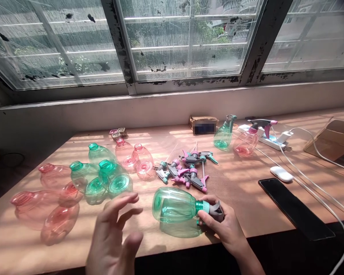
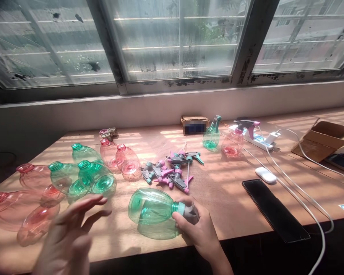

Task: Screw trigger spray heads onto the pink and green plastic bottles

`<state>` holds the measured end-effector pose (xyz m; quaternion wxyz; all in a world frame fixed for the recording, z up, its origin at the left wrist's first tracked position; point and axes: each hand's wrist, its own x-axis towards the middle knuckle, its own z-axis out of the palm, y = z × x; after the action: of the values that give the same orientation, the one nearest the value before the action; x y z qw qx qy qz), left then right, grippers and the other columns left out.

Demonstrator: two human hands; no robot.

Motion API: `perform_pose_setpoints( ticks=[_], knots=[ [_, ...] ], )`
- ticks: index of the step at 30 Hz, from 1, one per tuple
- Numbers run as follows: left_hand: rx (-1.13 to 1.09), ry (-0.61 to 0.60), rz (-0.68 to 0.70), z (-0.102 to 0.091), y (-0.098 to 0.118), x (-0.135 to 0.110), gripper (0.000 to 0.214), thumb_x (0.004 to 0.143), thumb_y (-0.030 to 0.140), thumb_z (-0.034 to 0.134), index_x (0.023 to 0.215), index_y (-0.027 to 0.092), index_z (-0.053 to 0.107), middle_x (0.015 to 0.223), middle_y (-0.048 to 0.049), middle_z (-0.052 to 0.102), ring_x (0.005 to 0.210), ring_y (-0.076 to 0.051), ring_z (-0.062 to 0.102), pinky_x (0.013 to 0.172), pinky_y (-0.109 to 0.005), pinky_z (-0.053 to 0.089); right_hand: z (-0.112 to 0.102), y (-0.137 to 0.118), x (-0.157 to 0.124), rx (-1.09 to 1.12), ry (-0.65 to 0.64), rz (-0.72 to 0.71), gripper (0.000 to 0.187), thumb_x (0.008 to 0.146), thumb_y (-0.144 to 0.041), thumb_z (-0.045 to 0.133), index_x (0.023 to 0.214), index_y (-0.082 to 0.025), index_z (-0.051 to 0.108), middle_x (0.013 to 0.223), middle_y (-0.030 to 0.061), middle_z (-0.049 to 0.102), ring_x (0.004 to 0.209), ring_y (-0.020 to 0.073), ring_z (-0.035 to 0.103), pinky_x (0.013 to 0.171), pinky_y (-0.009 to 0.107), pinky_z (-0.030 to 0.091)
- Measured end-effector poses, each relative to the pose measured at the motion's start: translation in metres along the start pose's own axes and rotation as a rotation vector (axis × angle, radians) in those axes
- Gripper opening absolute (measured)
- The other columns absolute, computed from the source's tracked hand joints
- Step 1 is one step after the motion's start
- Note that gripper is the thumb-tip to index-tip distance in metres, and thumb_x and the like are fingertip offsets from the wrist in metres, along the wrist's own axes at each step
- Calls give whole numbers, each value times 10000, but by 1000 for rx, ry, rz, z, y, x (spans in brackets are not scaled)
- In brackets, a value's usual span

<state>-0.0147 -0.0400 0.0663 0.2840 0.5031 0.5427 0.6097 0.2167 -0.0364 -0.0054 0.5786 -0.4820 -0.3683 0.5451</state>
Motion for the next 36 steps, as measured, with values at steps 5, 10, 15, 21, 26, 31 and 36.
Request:
perform_pose_setpoints(
  ticks=[5, 10, 15, 21, 26, 31, 36],
  knots=[
    [89, -72, -278, 31, -45, 12, 745, 916, 645, 608, 1509, 250, 392, 1630, -150, 359, 1419, -399, 436, 1178, -612, 336, -1, 4, 1, 36, 29, 5, 393, 762, -426, 876, 1028, -184, 716, 651, -26, 709, 570, 152, 640, 542, 247, 521],
    [60, -211, -218, 38, -63, 8, 775, 928, 726, 489, 1478, 179, 499, 1628, -169, 403, 1495, -356, 375, 1241, -532, 271, -2, 7, 0, 64, 99, 1, 408, 738, -435, 891, 1030, -203, 726, 678, -29, 726, 581, 160, 670, 556, 242, 548],
    [57, -380, -135, 39, -63, 2, 679, 904, 627, 631, 1468, 262, 535, 1543, -111, 537, 1477, -350, 412, 1226, -498, 319, -1, 5, 0, 74, 87, 11, 393, 723, -431, 901, 1000, -203, 742, 665, -35, 718, 565, 154, 665, 537, 230, 543],
    [-27, -438, -217, 38, -69, 0, 701, 874, 473, 746, 1493, 264, 491, 1455, -101, 617, 1395, -343, 525, 1193, -472, 392, 0, 3, 2, 64, 91, -2, 403, 723, -445, 895, 993, -185, 746, 659, -19, 731, 545, 155, 653, 534, 242, 541],
    [-245, -401, -328, 38, -68, -1, 796, 739, 342, 886, 1449, 294, 530, 1444, -68, 639, 1372, -340, 557, 1180, -416, 417, 1, 2, 2, 82, 112, 6, 423, 694, -455, 915, 981, -188, 756, 662, -3, 740, 563, 176, 661, 534, 266, 553],
    [-461, -379, -366, 35, -60, -7, 1068, 653, 435, 950, 1546, 369, 367, 1626, -55, 455, 1510, -320, 380, 1194, -353, 387, -1, 6, -1, 85, 69, -9, 426, 694, -453, 924, 992, -202, 752, 620, 7, 749, 544, 185, 662, 526, 276, 528],
    [-359, -506, -421, 32, -45, -3, 951, 715, 579, 867, 1513, 246, 471, 1454, -141, 637, 1357, -388, 562, 1137, -443, 450, -5, 9, -2, 93, -8, 91, 442, 711, -459, 916, 1024, -205, 735, 573, -4, 723, 444, 149, 595, 422, 231, 403]
  ],
)
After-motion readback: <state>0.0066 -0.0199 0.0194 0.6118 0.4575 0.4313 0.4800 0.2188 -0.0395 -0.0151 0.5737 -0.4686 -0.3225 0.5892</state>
